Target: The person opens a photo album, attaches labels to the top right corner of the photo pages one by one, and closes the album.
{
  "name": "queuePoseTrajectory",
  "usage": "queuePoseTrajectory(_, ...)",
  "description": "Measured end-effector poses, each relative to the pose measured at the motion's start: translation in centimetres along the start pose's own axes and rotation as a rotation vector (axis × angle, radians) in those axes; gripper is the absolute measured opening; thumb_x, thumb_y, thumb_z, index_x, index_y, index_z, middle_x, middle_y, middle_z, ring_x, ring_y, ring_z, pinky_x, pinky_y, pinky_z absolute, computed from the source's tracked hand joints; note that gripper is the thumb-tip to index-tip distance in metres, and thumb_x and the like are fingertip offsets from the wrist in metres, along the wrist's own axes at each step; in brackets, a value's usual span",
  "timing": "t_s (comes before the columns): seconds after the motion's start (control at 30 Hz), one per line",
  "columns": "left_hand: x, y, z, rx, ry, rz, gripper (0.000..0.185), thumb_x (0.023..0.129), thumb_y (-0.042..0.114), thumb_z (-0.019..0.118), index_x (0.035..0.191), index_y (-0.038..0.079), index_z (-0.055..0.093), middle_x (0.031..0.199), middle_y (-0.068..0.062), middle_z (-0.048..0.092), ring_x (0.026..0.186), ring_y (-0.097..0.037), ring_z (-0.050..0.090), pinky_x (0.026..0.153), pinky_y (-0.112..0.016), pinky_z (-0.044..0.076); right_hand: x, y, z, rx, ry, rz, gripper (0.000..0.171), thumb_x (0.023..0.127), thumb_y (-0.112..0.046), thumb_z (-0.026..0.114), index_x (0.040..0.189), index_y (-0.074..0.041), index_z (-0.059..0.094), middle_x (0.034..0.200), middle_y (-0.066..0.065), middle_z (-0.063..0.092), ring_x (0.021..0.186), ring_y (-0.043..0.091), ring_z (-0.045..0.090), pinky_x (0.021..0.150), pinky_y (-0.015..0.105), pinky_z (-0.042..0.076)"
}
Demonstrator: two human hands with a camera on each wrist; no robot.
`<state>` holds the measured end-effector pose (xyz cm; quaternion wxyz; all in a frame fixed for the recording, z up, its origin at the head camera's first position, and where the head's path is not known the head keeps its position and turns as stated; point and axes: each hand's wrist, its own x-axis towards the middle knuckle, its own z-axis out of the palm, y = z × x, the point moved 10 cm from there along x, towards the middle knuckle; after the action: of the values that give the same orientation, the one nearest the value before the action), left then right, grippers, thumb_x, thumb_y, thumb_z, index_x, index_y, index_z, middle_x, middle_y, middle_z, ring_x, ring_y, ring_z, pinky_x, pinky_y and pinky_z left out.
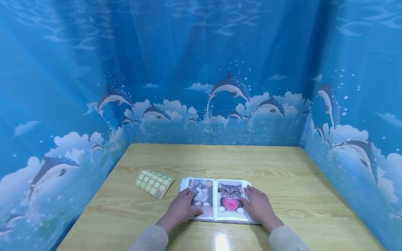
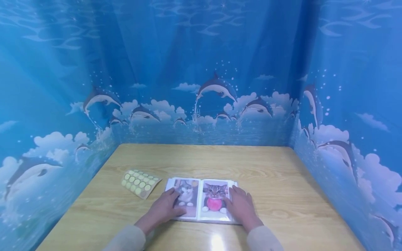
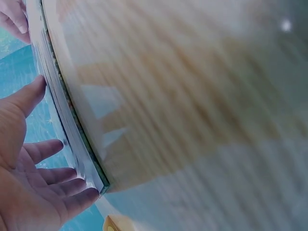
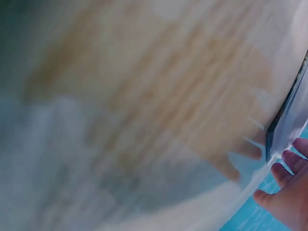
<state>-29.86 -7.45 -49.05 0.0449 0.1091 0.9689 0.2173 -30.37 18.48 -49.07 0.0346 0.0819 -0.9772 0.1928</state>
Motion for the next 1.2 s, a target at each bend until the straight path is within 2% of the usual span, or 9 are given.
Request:
queuePoseTrajectory(0.2,-0.2,0.2,-0.4,-0.008,0.013,0.027,0.082,0.081,0.054,0.074,0.140,0.001,0.052,0.150,-0.030,0.035,0.135,-0.048,0.038,0.109,-0.060,0.034,-0.1,0.3,0.1,0.032,0.003,-0.006,0.055,0.099,-0.030,0.059,0.138,0.008,0.050,0.146,0.029,0.043,0.134,0.049,0.038,0.109,0.067,0.028)
queuePoseTrajectory(0.5,-0.4,-0.6,-1.2,-0.053,0.024,0.013,0.078,0.082,0.050,0.075,0.139,0.001,0.053,0.147,-0.030,0.040,0.133,-0.048,0.041,0.108,-0.061,0.034,-0.1,0.0,0.4,0.017,-0.023,-0.007,0.055,0.099,-0.027,0.058,0.138,0.010,0.048,0.146,0.030,0.042,0.134,0.050,0.038,0.109,0.066,0.027)
queuePoseTrajectory(0.73,-0.1,-1.4,-2.5,-0.016,0.072,0.033,0.068,0.084,0.044,0.076,0.133,0.001,0.058,0.143,-0.030,0.046,0.129,-0.047,0.045,0.104,-0.062,0.039,-0.2,0.3,0.4,0.012,-0.040,0.020,0.056,0.100,-0.031,0.057,0.140,0.006,0.048,0.149,0.027,0.041,0.135,0.049,0.037,0.109,0.071,0.022)
queuePoseTrajectory(0.87,0.0,-2.3,-3.7,-0.030,0.111,0.027,0.063,0.086,0.040,0.075,0.131,-0.001,0.059,0.141,-0.030,0.048,0.129,-0.046,0.046,0.106,-0.060,0.039,-0.2,0.4,0.4,0.013,-0.036,0.019,0.055,0.100,-0.032,0.056,0.141,0.004,0.049,0.149,0.025,0.042,0.135,0.048,0.037,0.108,0.073,0.020)
queuePoseTrajectory(0.97,0.1,-3.4,-4.7,-0.059,0.127,-0.003,0.063,0.088,0.039,0.073,0.133,-0.001,0.057,0.143,-0.029,0.046,0.132,-0.045,0.043,0.108,-0.059,0.035,-0.2,0.5,0.4,0.018,-0.033,0.022,0.055,0.100,-0.033,0.056,0.140,0.003,0.050,0.149,0.025,0.042,0.135,0.048,0.038,0.107,0.074,0.019)
queuePoseTrajectory(1.2,0.2,-5.9,-6.5,-0.053,0.139,-0.057,0.062,0.092,0.037,0.069,0.138,-0.001,0.053,0.145,-0.029,0.044,0.134,-0.046,0.040,0.110,-0.061,0.032,-0.1,1.1,0.4,0.078,-0.047,0.062,0.056,0.099,-0.034,0.058,0.141,0.002,0.049,0.150,0.024,0.041,0.136,0.048,0.037,0.108,0.074,0.017)
